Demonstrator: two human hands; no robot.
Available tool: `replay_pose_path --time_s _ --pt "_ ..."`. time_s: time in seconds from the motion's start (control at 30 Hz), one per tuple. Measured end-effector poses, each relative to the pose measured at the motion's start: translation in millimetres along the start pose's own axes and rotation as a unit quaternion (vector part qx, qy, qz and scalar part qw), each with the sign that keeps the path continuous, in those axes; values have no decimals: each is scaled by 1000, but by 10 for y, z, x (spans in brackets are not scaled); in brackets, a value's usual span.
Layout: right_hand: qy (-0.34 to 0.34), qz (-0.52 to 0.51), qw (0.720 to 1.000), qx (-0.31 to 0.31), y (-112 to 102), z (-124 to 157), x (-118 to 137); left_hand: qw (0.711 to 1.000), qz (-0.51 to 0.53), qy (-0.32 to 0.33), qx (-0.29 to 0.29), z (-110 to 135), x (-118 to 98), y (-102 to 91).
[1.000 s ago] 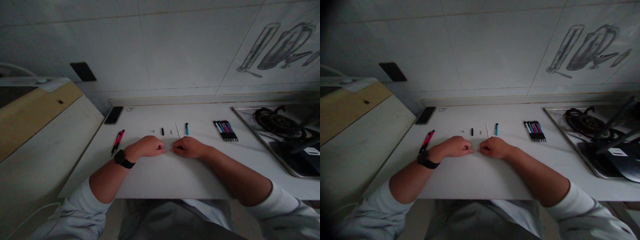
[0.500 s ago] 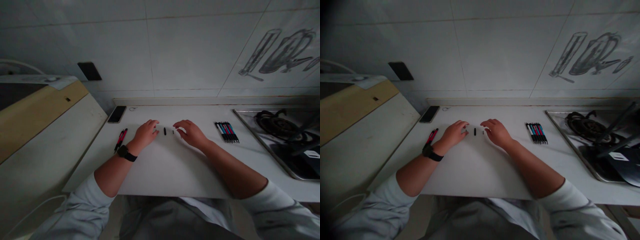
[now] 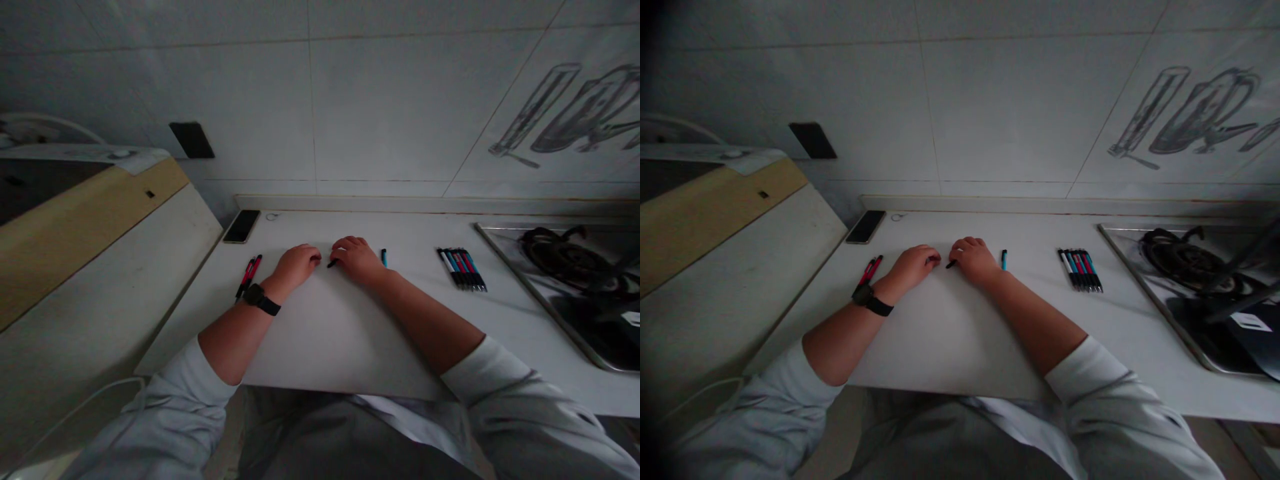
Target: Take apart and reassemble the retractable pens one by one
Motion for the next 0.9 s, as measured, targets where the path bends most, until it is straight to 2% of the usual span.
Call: replay_pose_path --time_s 0.13,0.27,0.37,0.47,0.63,0.77,0.9 --pt "35 -32 998 -30 -203 141 -42 992 115 -26 -50 8 32 -62" --pt "37 -95 991 -92 -455 485 -92 953 294 -18 -69 44 -68 -52" --pt "30 -120 983 -133 -572 736 -114 926 372 9 -67 62 -238 -30" --pt "41 -140 977 -157 -588 855 -159 922 381 10 -66 31 -380 -30" --pt "78 -159 967 -181 -507 846 -262 931 358 0 -74 -75 -533 -124" --pt "97 -161 964 -186 -454 840 -290 934 340 -25 -108 -51 -536 -143" --pt "96 -150 966 -187 -410 840 -279 931 343 -21 -120 8 -469 -26"
Point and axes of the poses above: each hand's wrist, its own z-axis away from the middle knuckle, its own y-axis out of the palm, x = y × z, the point moved 8 cm from there along -z, towards the middle knuckle, and after that the axes turned 6 degrees about x, right-handed, at the moved point
